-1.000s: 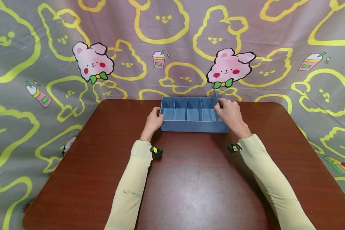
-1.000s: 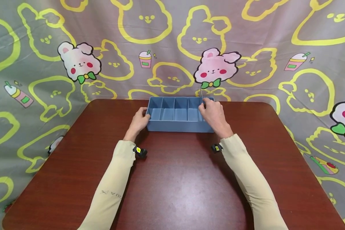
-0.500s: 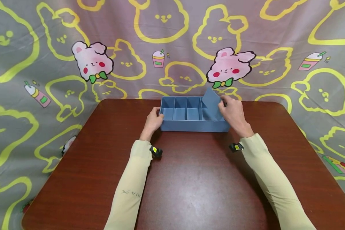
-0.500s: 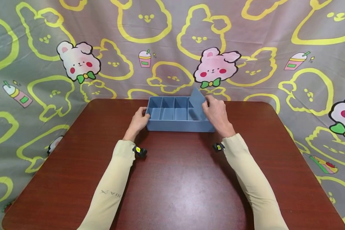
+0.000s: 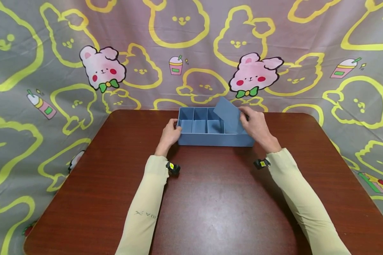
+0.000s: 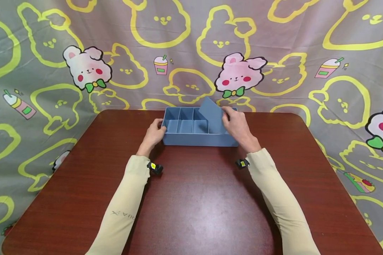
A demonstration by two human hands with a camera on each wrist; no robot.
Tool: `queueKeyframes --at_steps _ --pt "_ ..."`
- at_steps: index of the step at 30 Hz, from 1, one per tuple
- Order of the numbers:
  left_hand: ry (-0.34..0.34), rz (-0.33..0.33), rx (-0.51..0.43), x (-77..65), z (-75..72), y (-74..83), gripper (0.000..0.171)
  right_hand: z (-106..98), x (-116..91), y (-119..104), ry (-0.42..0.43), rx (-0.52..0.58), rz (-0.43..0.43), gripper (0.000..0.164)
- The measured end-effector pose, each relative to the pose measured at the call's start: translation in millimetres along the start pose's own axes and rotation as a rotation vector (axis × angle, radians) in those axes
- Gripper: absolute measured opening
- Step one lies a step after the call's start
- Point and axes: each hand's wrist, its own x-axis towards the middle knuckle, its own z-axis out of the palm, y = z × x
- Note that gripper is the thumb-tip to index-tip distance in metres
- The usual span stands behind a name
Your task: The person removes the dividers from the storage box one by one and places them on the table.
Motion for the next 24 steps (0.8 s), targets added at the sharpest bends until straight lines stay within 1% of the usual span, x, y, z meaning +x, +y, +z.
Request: queueKeyframes --at_steps 3,6,13,16,24 --pt "0.003 0.004 -0.001 -0.2 0.0 0.3 0.046 -0.9 0.2 -1.9 -0.027 0.010 -0.007 0.028" --pt "0.004 0.002 -0.002 -0.5 0.1 0.3 0.047 -2.6 0.5 -5.3 -0.075 0.025 0.006 0.032" --pt "0.003 0.001 -0.001 0.5 0.4 -1.5 0.047 -6.7 -1.1 -15.6 -0.157 0.091 0.103 0.038" --pt "0.000 0.000 -0.007 0.5 0.2 -1.5 0.046 -8.2 -2.0 -20.0 -0.173 0.115 0.126 0.039" --pt "-0.018 -0.014 -0.012 -0.2 -1.0 -0.9 0.047 -8.7 -4.2 -31.0 -0.183 0.137 0.146 0.036"
